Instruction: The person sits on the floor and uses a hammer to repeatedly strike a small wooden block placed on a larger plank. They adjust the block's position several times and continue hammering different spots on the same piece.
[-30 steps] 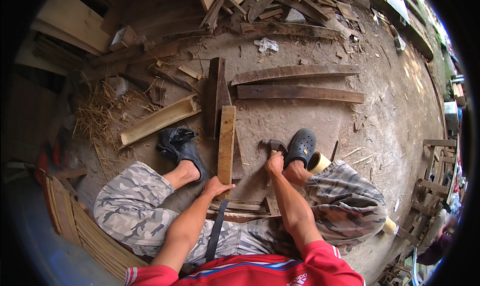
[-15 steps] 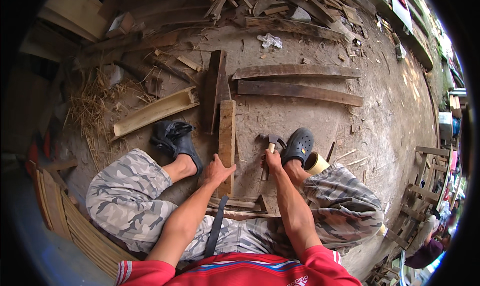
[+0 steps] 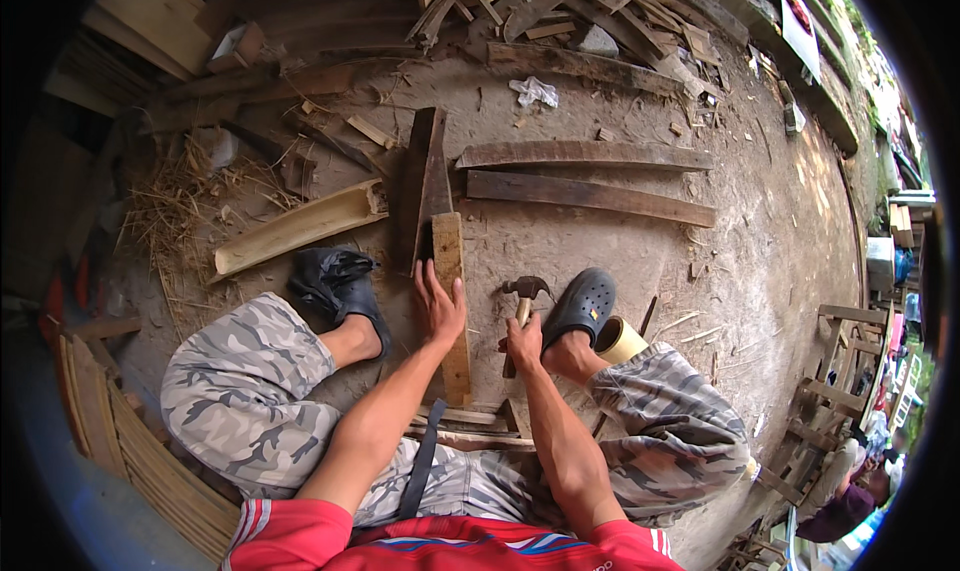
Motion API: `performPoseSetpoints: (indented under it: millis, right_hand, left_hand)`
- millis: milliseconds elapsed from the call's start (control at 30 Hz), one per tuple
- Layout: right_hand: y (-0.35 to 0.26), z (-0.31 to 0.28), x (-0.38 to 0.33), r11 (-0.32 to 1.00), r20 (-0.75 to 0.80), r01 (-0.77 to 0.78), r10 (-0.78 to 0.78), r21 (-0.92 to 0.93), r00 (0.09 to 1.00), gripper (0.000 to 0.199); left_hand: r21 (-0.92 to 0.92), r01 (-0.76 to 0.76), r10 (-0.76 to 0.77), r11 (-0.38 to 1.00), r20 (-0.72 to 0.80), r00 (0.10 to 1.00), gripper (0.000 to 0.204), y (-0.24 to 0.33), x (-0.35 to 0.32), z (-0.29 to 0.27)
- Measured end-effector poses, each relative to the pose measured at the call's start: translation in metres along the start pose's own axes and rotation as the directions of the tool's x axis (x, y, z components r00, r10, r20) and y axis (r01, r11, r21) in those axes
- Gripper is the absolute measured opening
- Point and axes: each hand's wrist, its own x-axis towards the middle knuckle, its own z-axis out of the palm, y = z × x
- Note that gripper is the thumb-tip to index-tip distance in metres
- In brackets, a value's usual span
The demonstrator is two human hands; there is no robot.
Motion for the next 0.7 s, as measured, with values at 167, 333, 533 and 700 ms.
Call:
performPoseSetpoints:
  millis: [167,333,533,700]
  right_hand:
    - [-0.022,0.007,-0.006,0.985,-0.109,0.106,-0.121,-0.135,0.987,0.033]
    - [-0.039,0.02,-0.001,0.898,-0.077,0.377,-0.402,-0.228,0.912,0.049]
    - [-0.056,0.037,0.023,0.846,-0.01,0.452,-0.473,-0.282,0.881,0.049]
    - [-0.058,0.042,0.041,0.861,0.018,0.417,-0.431,-0.29,0.902,0.048]
  left_hand:
    - [0.172,-0.106,0.116,0.979,-0.05,0.992,0.064,0.001,0.04,0.029]
    - [0.226,-0.075,0.093,0.971,-0.07,0.993,0.065,0.003,0.038,0.043]
    - [0.163,-0.082,0.088,0.983,-0.025,0.996,0.066,0.002,0.036,0.041]
    - [0.118,-0.045,0.042,0.992,0.032,0.999,0.063,0.006,0.04,0.035]
